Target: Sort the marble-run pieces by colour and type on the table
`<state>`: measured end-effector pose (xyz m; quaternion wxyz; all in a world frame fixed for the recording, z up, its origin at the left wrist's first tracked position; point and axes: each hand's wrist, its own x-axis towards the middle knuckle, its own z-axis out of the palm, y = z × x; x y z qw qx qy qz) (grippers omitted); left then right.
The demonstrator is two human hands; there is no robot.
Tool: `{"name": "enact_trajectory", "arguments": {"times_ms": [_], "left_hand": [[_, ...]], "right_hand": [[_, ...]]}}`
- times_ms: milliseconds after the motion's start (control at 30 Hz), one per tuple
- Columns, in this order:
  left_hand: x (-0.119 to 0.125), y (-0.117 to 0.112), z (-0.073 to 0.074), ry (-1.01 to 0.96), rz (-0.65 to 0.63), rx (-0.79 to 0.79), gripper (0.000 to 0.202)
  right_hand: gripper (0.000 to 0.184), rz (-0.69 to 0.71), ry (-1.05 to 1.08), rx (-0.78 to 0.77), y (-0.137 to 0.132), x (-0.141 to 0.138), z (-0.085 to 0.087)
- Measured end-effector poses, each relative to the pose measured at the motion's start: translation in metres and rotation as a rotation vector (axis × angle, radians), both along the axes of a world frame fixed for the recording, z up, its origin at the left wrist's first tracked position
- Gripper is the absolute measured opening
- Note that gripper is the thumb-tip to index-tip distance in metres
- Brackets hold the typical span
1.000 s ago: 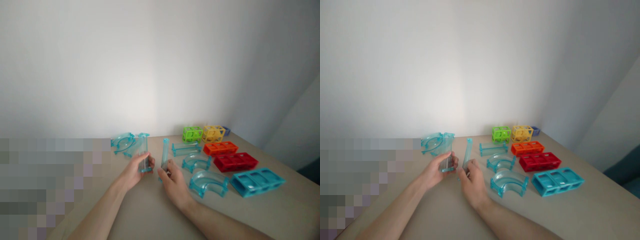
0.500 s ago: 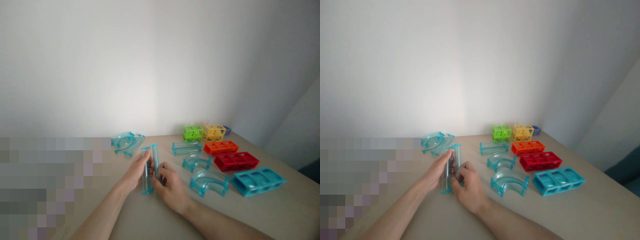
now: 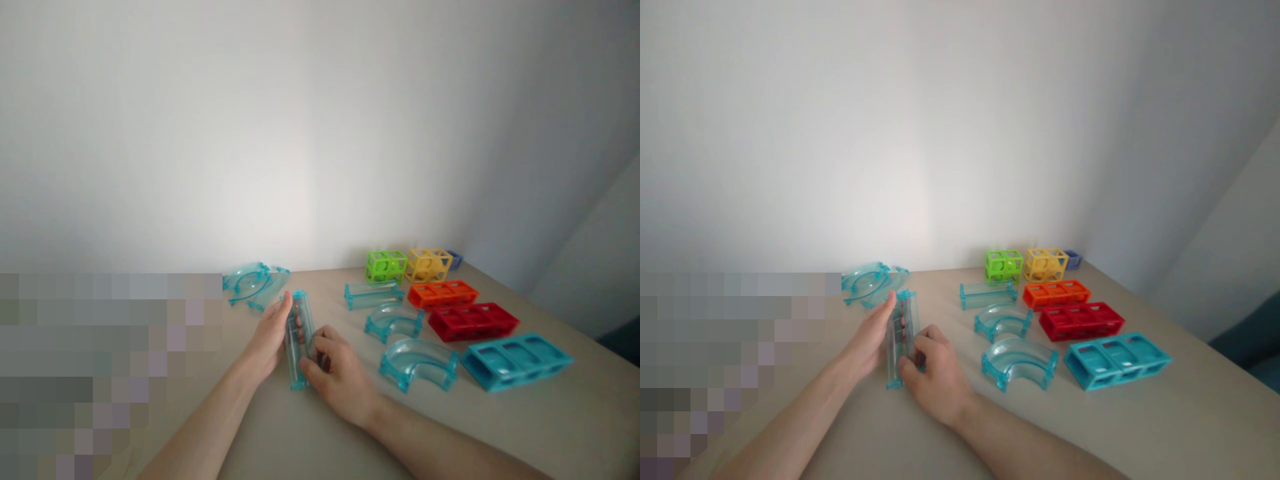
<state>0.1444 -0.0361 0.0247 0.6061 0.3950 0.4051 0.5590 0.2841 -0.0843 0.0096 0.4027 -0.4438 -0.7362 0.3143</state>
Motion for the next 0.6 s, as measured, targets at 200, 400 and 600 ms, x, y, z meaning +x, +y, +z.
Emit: {"name": "enact_trajectory", "arguments": {"times_ms": [200, 400, 600], "left_hand": [[0.0031, 0.0008, 0.0004, -0.010, 0.141, 0.005, 0.049], [0.0041, 0.0020, 0.0003, -0.044, 0.168, -0.022, 0.047], [0.0039, 0.0020, 0.0034, -0.014, 0.195, -0.052, 0.045]], "right_hand": [[0.027, 0.021, 0.011, -0.002, 0.0015, -0.0008, -0.0001], [0.028, 0.021, 0.025, -0.008, 0.0023, -0.0010, -0.0012], [0.030, 0.023, 0.019, -0.026, 0.0035, -0.0008, -0.0045]]}}
